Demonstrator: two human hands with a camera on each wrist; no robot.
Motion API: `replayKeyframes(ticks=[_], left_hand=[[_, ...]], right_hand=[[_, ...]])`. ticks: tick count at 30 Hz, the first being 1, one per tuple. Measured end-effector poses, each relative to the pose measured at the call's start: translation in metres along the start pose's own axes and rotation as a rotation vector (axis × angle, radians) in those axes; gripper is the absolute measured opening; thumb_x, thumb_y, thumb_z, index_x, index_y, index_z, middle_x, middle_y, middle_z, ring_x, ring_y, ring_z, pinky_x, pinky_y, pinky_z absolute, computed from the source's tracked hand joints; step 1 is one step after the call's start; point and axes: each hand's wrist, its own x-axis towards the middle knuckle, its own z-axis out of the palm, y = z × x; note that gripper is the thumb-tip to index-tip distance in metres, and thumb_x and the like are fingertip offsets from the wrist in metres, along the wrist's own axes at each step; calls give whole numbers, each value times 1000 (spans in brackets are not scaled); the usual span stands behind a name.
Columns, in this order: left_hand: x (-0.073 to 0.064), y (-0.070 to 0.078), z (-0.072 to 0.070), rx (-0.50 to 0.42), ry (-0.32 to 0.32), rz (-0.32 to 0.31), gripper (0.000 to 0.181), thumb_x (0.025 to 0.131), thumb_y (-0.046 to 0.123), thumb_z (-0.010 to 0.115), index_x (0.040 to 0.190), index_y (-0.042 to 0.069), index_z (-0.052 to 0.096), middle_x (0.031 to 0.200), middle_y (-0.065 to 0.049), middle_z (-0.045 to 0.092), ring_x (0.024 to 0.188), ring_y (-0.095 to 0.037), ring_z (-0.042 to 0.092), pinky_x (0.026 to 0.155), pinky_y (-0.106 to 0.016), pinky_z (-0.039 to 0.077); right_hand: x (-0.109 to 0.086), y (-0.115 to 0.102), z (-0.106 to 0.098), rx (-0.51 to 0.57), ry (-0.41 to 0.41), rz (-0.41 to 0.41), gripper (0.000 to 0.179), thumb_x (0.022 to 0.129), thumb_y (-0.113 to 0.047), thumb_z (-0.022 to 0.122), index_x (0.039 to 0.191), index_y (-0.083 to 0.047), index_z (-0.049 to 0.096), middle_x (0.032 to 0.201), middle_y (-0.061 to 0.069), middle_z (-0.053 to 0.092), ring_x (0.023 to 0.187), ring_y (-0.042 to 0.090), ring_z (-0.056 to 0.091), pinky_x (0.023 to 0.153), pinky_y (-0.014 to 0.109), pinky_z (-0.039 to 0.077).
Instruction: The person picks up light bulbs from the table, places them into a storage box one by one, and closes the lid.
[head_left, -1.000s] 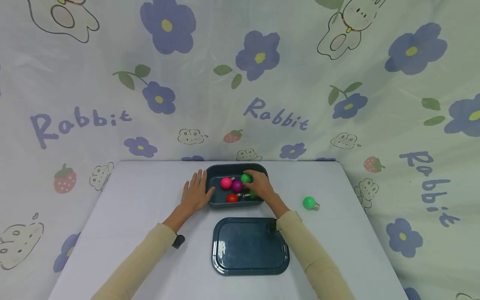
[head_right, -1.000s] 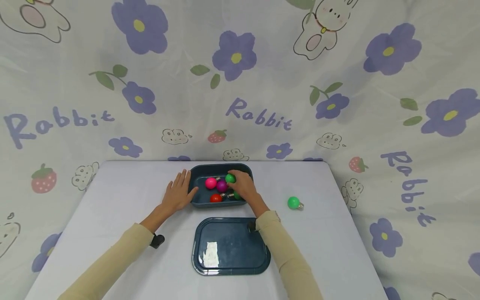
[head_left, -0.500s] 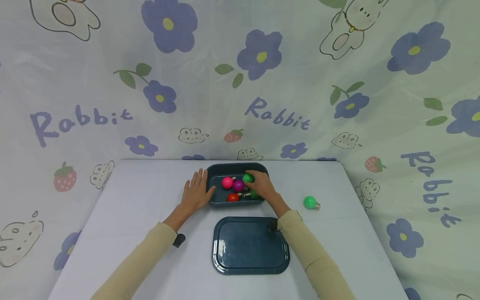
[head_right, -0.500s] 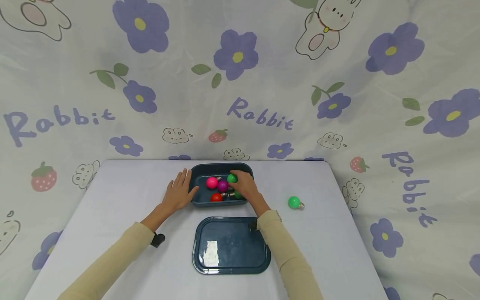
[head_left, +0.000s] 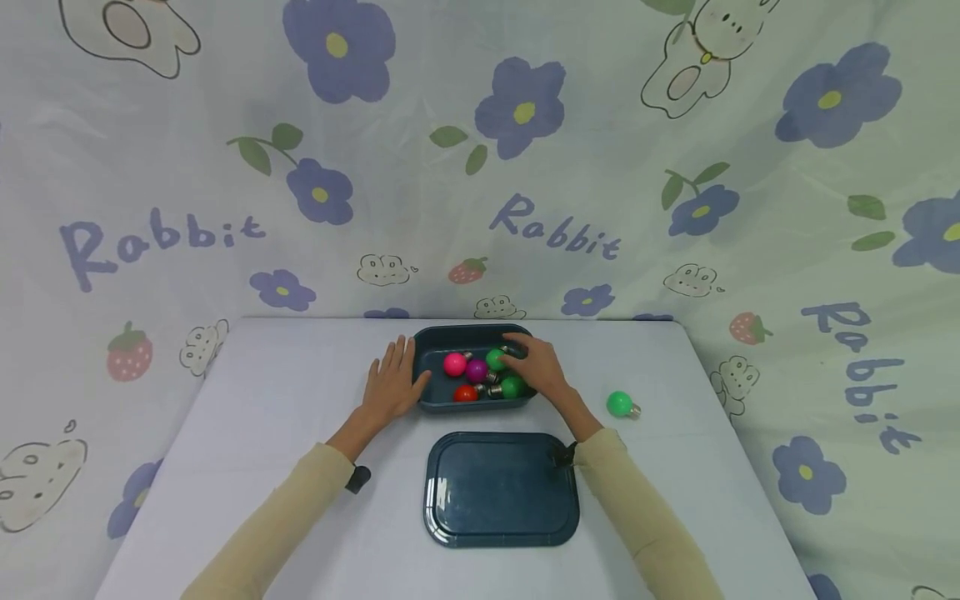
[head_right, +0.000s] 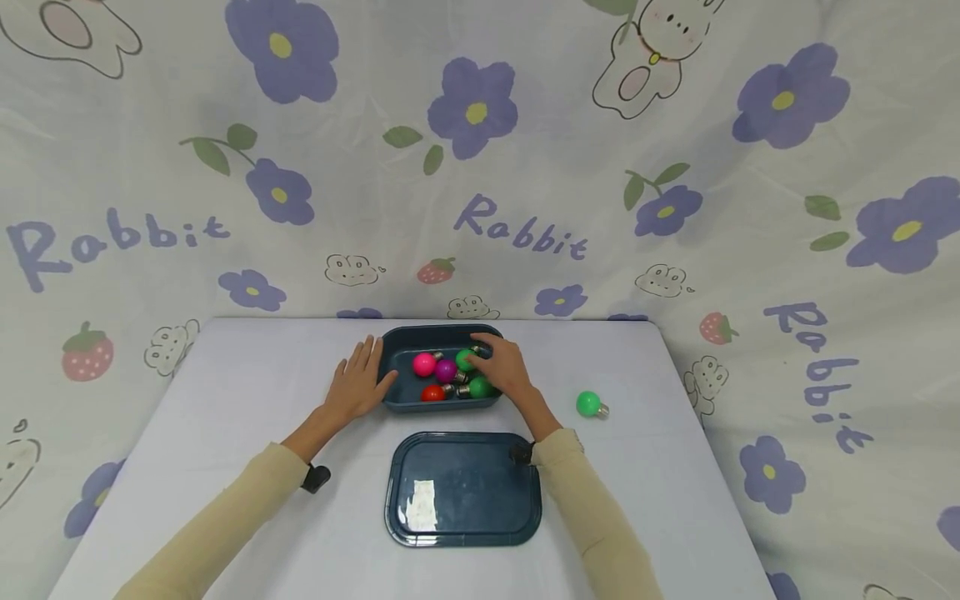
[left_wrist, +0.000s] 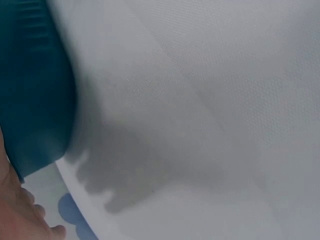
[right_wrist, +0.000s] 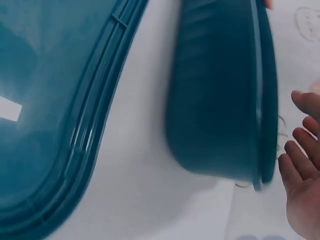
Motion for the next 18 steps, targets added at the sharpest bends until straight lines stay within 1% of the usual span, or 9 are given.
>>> replayKeyframes(ticks=[3, 4, 7, 10, 13, 18], left_hand=[[0, 0, 0, 1, 3, 3, 75, 103, 39, 49, 155, -6, 19, 161, -27, 16, 147, -44, 17, 113, -66, 17], [-1, 0, 0, 1, 2, 4, 75, 103, 39, 49, 155, -6, 19, 161, -27, 16, 147, -44, 17, 113, -66, 18], [-1, 0, -1, 2, 0, 3, 76, 103, 39, 49, 155, -7, 19, 161, -28, 15, 147, -44, 17, 113, -66, 18], [-1, -1, -1, 3, 6, 0, 75, 103, 39, 48, 155, -7, 19, 161, -28, 15, 147, -45, 17, 113, -66, 18], [-1, -1, 0, -3, 17, 6, 74, 103, 38, 48, 155, -7, 20, 160, -28, 16, 147, -45, 17, 113, -66, 18], [1, -2, 5, -5, 18, 17, 74, 103, 38, 47, 155, -7, 20, 160, -29, 16, 146, -45, 17, 113, -66, 17]], right_hand=[[-10, 5, -14, 50, 40, -10, 45, 91, -21, 76, 131, -6, 65, 126, 16, 66, 112, 35, 64, 95, 47, 51], [-14, 7, -18, 66, 54, -11, 45, 90, -21, 76, 131, -5, 65, 131, 16, 63, 118, 36, 61, 98, 48, 49], [-25, 14, -32, 101, 78, 13, 47, 89, -22, 77, 131, -4, 65, 134, 15, 62, 124, 36, 57, 103, 47, 46], [-35, 23, -43, 114, 101, 30, 47, 89, -22, 78, 131, -5, 65, 134, 14, 62, 126, 35, 55, 104, 47, 45], [-47, 33, -53, 100, 126, 47, 46, 89, -21, 78, 130, -5, 66, 133, 14, 63, 127, 34, 54, 105, 48, 43], [-67, 50, -69, 71, 151, 77, 45, 88, -19, 79, 129, -4, 66, 133, 16, 62, 128, 37, 53, 105, 52, 42]])
